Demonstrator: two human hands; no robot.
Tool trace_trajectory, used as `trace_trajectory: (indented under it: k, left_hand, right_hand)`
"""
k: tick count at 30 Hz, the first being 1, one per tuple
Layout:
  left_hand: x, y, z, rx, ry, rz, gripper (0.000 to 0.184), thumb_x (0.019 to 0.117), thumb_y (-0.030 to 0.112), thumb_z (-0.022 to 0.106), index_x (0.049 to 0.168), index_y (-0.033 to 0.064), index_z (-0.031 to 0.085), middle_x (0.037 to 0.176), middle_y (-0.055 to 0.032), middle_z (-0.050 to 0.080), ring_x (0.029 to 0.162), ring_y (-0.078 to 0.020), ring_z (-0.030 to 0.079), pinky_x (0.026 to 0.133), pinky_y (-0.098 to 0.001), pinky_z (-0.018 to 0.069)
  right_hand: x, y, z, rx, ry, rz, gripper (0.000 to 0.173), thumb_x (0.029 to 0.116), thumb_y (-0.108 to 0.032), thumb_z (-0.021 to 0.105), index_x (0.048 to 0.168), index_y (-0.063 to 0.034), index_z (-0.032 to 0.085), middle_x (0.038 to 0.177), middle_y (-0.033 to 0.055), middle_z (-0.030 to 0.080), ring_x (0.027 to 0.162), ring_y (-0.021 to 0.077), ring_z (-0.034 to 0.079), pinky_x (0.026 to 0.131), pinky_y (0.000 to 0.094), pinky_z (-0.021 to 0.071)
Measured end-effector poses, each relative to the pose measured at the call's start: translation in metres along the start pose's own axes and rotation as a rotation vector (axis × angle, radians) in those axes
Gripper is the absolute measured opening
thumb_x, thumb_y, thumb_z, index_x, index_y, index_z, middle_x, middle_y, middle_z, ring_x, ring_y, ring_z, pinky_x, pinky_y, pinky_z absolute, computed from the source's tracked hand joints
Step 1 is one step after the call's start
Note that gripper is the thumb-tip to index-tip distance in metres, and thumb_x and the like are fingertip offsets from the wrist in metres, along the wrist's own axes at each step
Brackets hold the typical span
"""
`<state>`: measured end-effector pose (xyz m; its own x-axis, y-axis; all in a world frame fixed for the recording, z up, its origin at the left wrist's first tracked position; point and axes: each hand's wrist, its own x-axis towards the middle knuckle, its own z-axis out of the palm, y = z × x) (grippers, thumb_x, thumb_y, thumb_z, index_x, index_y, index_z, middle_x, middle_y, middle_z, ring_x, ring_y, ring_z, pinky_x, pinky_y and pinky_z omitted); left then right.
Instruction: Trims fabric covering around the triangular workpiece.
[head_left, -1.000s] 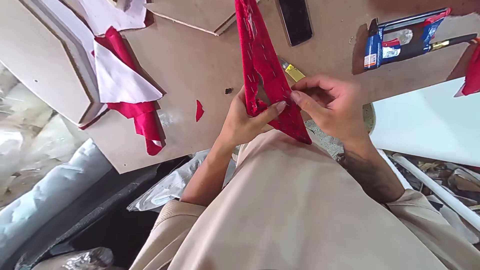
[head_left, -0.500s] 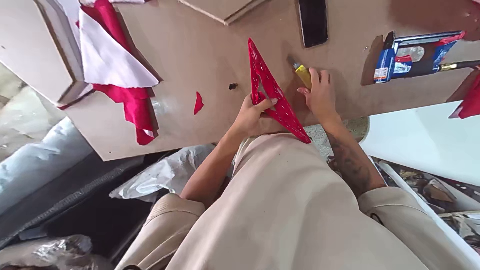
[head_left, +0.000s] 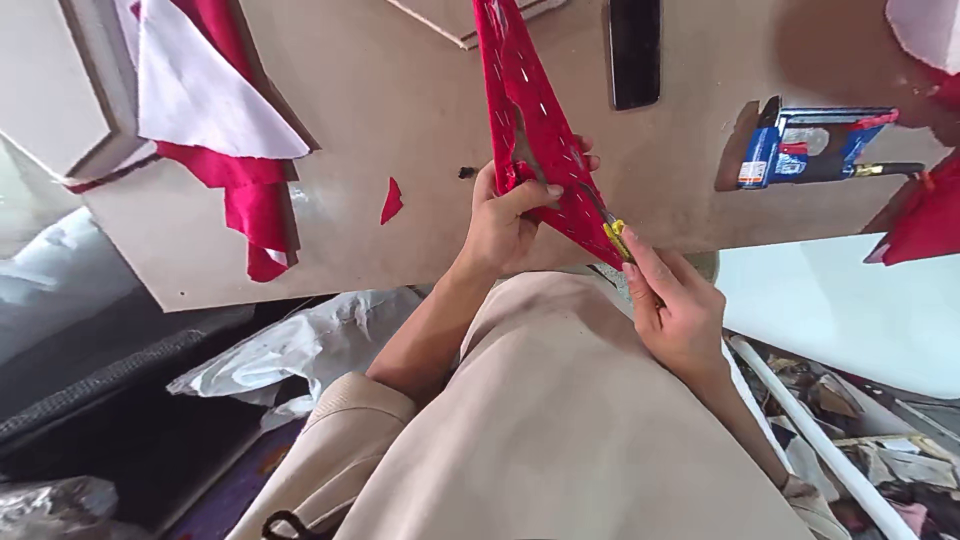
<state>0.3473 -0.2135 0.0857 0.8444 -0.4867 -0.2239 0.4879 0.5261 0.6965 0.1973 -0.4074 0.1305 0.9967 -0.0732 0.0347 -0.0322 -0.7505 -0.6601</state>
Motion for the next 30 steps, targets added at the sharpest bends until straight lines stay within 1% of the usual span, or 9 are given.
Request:
trace_trajectory:
  k: [3, 7, 11, 14, 17, 23, 26, 28, 30]
  left_hand:
    - [-0.006, 0.008, 0.013, 0.043, -0.038, -0.001, 0.042, 0.0956, -0.003, 0.047, 0.137, -0.0025, 0.047, 0.140, -0.0279, 0.056, 0.123, -0.0384, 0.062, 0.098, -0.0523, 0.0561]
    - [-0.010, 0.012, 0.022, 0.019, -0.024, 0.015, 0.042, 0.0961, -0.004, 0.043, 0.138, -0.0027, 0.047, 0.143, -0.0297, 0.053, 0.126, -0.0410, 0.060, 0.100, -0.0540, 0.0545]
    - [-0.018, 0.013, 0.022, -0.021, 0.063, -0.033, 0.040, 0.0946, -0.003, 0.047, 0.134, 0.0006, 0.049, 0.142, -0.0268, 0.055, 0.126, -0.0383, 0.060, 0.097, -0.0530, 0.0559]
    - [-0.020, 0.014, 0.021, -0.025, 0.037, -0.044, 0.039, 0.0944, -0.004, 0.047, 0.133, 0.0000, 0.050, 0.146, -0.0284, 0.052, 0.131, -0.0410, 0.056, 0.099, -0.0547, 0.0544]
    - [-0.020, 0.016, 0.021, -0.005, 0.017, -0.084, 0.040, 0.0919, -0.006, 0.050, 0.131, -0.0010, 0.052, 0.145, -0.0294, 0.052, 0.130, -0.0425, 0.057, 0.099, -0.0559, 0.0544]
    - [-0.026, 0.017, 0.026, 0.024, 0.029, -0.194, 0.037, 0.0880, -0.007, 0.054, 0.124, -0.0007, 0.057, 0.128, -0.0283, 0.064, 0.116, -0.0383, 0.067, 0.092, -0.0527, 0.0583]
    - [-0.030, 0.014, 0.033, 0.084, 0.097, -0.144, 0.031, 0.0852, -0.010, 0.060, 0.113, 0.0055, 0.061, 0.098, -0.0126, 0.073, 0.088, -0.0207, 0.073, 0.080, -0.0414, 0.0626]
    - [-0.035, 0.011, 0.035, 0.109, 0.089, -0.107, 0.030, 0.0871, -0.010, 0.060, 0.113, 0.0058, 0.062, 0.098, -0.0106, 0.073, 0.088, -0.0189, 0.073, 0.081, -0.0412, 0.0624]
    - [-0.035, 0.013, 0.034, 0.133, 0.090, -0.089, 0.030, 0.0874, -0.010, 0.060, 0.113, 0.0050, 0.062, 0.102, -0.0126, 0.074, 0.091, -0.0207, 0.074, 0.082, -0.0420, 0.0626]
  right_hand:
    - [-0.002, -0.001, 0.001, -0.154, 0.101, -0.062, 0.035, 0.1043, -0.017, 0.058, 0.138, -0.0184, 0.067, 0.110, 0.0141, 0.074, 0.090, 0.0212, 0.072, 0.068, 0.0335, 0.0581]
    - [-0.006, -0.001, 0.000, -0.239, 0.190, -0.081, 0.038, 0.1020, -0.020, 0.061, 0.138, -0.0280, 0.067, 0.110, 0.0171, 0.072, 0.092, 0.0263, 0.070, 0.070, 0.0371, 0.0558]
    - [-0.009, -0.004, -0.001, -0.211, 0.179, -0.068, 0.037, 0.1028, -0.023, 0.060, 0.139, -0.0282, 0.066, 0.108, 0.0178, 0.071, 0.090, 0.0270, 0.069, 0.068, 0.0374, 0.0549]
    - [-0.010, -0.005, -0.002, -0.191, 0.169, -0.070, 0.036, 0.1033, -0.021, 0.059, 0.138, -0.0271, 0.067, 0.109, 0.0170, 0.073, 0.091, 0.0269, 0.071, 0.068, 0.0378, 0.0558]
    - [-0.008, -0.004, -0.003, -0.196, 0.176, -0.090, 0.038, 0.1030, -0.020, 0.059, 0.139, -0.0276, 0.066, 0.110, 0.0164, 0.072, 0.090, 0.0270, 0.071, 0.066, 0.0384, 0.0553]
    - [-0.008, -0.006, -0.012, -0.253, 0.160, -0.123, 0.042, 0.1026, -0.016, 0.057, 0.142, -0.0291, 0.064, 0.109, 0.0164, 0.072, 0.089, 0.0286, 0.070, 0.064, 0.0388, 0.0532]
    - [-0.011, -0.009, -0.012, -0.290, 0.172, -0.117, 0.042, 0.1021, -0.015, 0.057, 0.142, -0.0289, 0.063, 0.107, 0.0168, 0.072, 0.088, 0.0290, 0.069, 0.063, 0.0381, 0.0519]
    - [-0.011, -0.010, -0.007, -0.303, 0.191, -0.117, 0.043, 0.1013, -0.015, 0.057, 0.141, -0.0289, 0.064, 0.106, 0.0169, 0.072, 0.087, 0.0287, 0.070, 0.062, 0.0376, 0.0518]
    - [-0.013, -0.011, -0.007, -0.301, 0.181, -0.122, 0.043, 0.1013, -0.015, 0.056, 0.142, -0.0280, 0.063, 0.107, 0.0169, 0.072, 0.086, 0.0283, 0.070, 0.060, 0.0369, 0.0514]
